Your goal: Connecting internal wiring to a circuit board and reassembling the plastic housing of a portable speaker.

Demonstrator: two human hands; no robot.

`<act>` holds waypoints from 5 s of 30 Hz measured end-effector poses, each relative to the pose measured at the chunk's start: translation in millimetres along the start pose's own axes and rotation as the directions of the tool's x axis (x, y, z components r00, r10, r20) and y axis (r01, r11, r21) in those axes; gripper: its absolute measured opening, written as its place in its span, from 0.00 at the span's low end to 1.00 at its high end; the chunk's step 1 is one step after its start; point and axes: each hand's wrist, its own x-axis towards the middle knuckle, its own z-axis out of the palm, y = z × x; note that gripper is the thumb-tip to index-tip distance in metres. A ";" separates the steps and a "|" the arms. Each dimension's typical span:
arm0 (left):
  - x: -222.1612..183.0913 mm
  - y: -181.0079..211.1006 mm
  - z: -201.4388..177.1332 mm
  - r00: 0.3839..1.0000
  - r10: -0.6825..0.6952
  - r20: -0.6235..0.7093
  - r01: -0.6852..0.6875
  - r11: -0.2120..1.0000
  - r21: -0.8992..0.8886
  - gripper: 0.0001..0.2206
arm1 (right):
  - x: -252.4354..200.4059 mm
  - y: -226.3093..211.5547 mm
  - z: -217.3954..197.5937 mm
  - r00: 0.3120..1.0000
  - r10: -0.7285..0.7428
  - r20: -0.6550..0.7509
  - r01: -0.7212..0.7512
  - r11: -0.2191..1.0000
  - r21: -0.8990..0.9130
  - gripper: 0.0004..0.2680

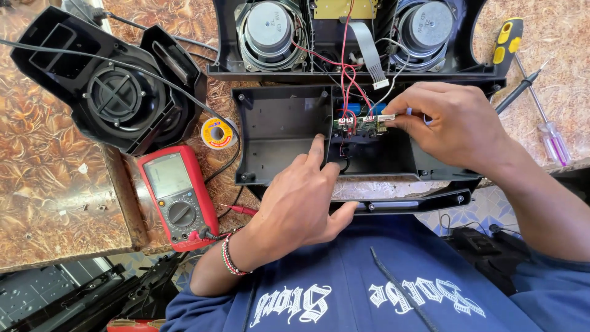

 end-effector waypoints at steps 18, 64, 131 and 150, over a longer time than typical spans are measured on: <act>2.5 -6.9 -6.3 0.998 0.057 -0.031 -0.058 0.998 -0.020 0.24 | 2.1 -3.6 0.1 0.963 0.258 0.071 -0.267 0.950 0.160 0.02; 3.7 -8.2 -7.8 0.997 0.069 -0.021 -0.069 0.997 -0.020 0.24 | -6.0 -4.7 6.7 0.995 0.095 0.017 -0.094 0.993 -0.078 0.03; -36.2 -27.0 -16.0 0.956 0.183 -0.229 -0.192 0.981 -0.020 0.28 | 3.0 -31.2 16.8 0.942 -0.326 -0.076 0.282 0.895 -0.344 0.05; -39.0 -27.7 -7.5 0.940 0.170 -0.296 -0.186 0.982 -0.025 0.26 | 3.0 -62.1 29.7 0.848 -0.088 0.523 0.064 0.996 0.063 0.30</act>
